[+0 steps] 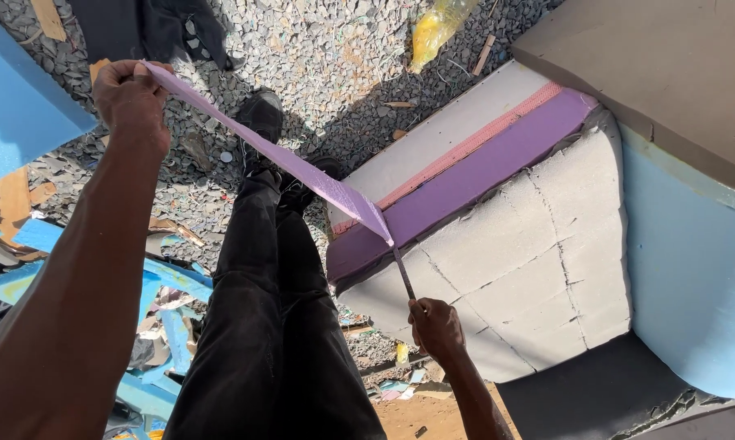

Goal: Stripping old foam layers from a furniture frame using a metal tool and smoothing new foam padding.

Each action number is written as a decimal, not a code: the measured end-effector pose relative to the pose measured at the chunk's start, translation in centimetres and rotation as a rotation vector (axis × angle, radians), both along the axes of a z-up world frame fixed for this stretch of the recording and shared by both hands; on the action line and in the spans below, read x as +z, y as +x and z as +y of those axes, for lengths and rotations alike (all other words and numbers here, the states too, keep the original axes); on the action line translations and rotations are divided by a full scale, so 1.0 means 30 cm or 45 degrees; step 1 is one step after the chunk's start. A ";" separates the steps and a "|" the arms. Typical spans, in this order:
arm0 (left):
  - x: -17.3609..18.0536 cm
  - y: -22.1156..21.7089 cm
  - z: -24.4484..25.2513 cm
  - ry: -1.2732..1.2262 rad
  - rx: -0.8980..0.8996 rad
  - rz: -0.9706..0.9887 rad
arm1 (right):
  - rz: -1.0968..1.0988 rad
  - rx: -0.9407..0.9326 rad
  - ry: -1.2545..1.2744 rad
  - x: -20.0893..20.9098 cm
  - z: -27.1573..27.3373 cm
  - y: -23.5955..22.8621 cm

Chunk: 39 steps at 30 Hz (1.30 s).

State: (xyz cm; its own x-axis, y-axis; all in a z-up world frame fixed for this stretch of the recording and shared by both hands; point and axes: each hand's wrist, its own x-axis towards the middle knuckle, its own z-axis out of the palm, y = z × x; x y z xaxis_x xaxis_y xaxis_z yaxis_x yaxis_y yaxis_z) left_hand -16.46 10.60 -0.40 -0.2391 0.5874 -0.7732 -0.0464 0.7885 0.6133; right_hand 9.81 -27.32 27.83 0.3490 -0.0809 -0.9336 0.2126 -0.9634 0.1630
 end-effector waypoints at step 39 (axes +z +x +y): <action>-0.079 0.693 -0.948 -0.022 -2.166 0.078 | -0.168 -0.059 0.084 0.040 0.063 0.021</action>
State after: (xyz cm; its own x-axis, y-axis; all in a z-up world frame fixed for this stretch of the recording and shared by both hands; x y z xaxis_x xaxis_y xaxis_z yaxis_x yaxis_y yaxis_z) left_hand 4.32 -17.84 -2.77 0.5767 0.1843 -0.7959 0.8157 -0.0754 0.5736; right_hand 10.43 -25.41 29.03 0.4660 -0.0399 -0.8839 0.1485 -0.9813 0.1226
